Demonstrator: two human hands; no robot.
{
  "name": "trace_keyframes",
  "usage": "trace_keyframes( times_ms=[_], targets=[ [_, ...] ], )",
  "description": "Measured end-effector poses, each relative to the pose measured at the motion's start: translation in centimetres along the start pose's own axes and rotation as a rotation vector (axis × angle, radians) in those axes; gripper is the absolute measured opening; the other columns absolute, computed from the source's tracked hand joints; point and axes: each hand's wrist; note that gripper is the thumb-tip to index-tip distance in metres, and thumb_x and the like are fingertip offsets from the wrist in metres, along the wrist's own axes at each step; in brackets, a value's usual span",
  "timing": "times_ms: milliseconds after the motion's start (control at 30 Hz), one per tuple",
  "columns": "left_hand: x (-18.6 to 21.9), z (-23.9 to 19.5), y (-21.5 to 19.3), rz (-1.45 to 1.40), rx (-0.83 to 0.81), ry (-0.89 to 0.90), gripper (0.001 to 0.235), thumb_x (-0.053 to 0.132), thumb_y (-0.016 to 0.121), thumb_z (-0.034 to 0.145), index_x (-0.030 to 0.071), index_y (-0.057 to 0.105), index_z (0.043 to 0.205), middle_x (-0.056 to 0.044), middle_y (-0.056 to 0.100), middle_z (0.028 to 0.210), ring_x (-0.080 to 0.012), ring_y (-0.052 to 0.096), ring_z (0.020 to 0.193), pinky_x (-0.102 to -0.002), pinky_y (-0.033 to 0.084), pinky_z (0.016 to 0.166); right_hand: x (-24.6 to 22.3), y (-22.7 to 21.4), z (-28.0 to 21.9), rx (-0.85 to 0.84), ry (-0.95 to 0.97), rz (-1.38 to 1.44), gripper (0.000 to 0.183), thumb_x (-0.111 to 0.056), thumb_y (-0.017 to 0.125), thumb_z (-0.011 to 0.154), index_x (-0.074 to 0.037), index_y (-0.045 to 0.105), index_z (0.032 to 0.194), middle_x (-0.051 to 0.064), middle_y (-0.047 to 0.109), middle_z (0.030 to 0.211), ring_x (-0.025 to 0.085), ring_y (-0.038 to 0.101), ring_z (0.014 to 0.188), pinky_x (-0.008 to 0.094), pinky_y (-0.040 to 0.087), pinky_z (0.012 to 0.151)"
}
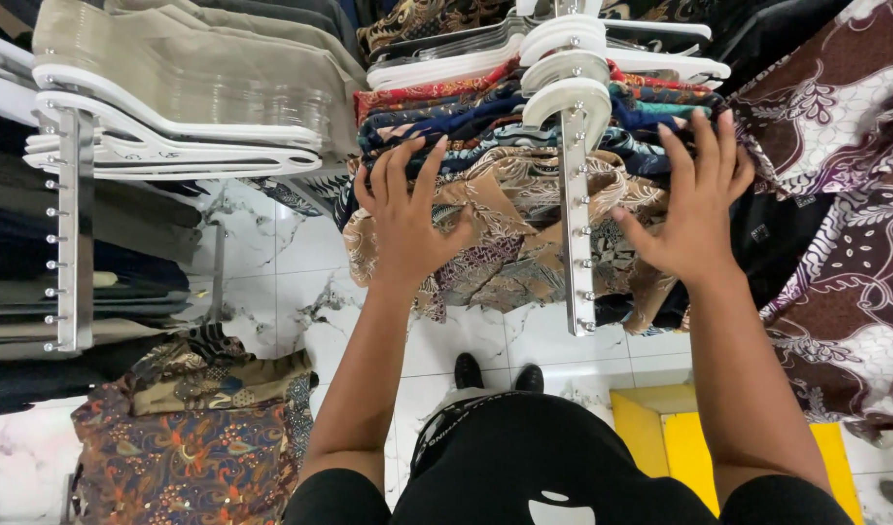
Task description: Folding a patterned shirt and hanging it back on a clothing rack.
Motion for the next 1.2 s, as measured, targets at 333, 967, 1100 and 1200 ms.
trace_keyframes(
  times_ms=[333,967,1100,1200],
  targets=[
    [5.3,7.2,2.8,-0.786,0.169,0.019,0.04,0.013,0.074,0.1,0.012,0.061,0.138,-0.005,0.07,0.112,-0.0229,0.073,0.1,-0.036,0.061,0.09,-4.1,2.3,5.8,0.391,-0.168,0.491,0.039,-0.007,0.078,0.098,0.009,0.067,0.133,0.022,0.071,0.111,0.042,0.067,0.102,0.048,0.05,0.09],
    [6.5,8.2,2.6,-0.728,0.404,0.079,0.012,0.001,0.079,0.089,0.005,0.071,0.097,-0.006,0.071,0.099,-0.0274,0.076,0.091,-0.036,0.064,0.073,-7.0,2.8,7.5,0.582,-0.263,0.286,0.024,0.015,0.081,0.092,0.015,0.067,0.111,0.025,0.064,0.095,0.042,0.063,0.079,0.048,0.054,0.075],
    [6.7,8.0,2.8,-0.726,0.416,0.055,0.014,0.002,0.079,0.09,0.004,0.071,0.102,-0.008,0.071,0.107,-0.0253,0.074,0.093,-0.034,0.064,0.076,-7.3,2.9,7.7,0.63,-0.276,0.25,0.018,0.011,0.075,0.098,0.016,0.067,0.114,0.025,0.063,0.098,0.04,0.06,0.08,0.047,0.054,0.077],
    [6.4,7.8,2.7,-0.686,0.429,0.069,0.019,0.004,0.082,0.089,0.006,0.073,0.106,-0.007,0.07,0.109,-0.0229,0.074,0.092,-0.033,0.065,0.076,-7.1,2.7,7.5,0.654,-0.289,0.216,0.021,0.01,0.08,0.095,0.014,0.07,0.114,0.022,0.062,0.099,0.038,0.06,0.082,0.047,0.054,0.076]
  ],
)
Point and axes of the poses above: each hand's wrist, its own z-axis towards the middle knuckle, its own y-axis out of the palm, x = y × z
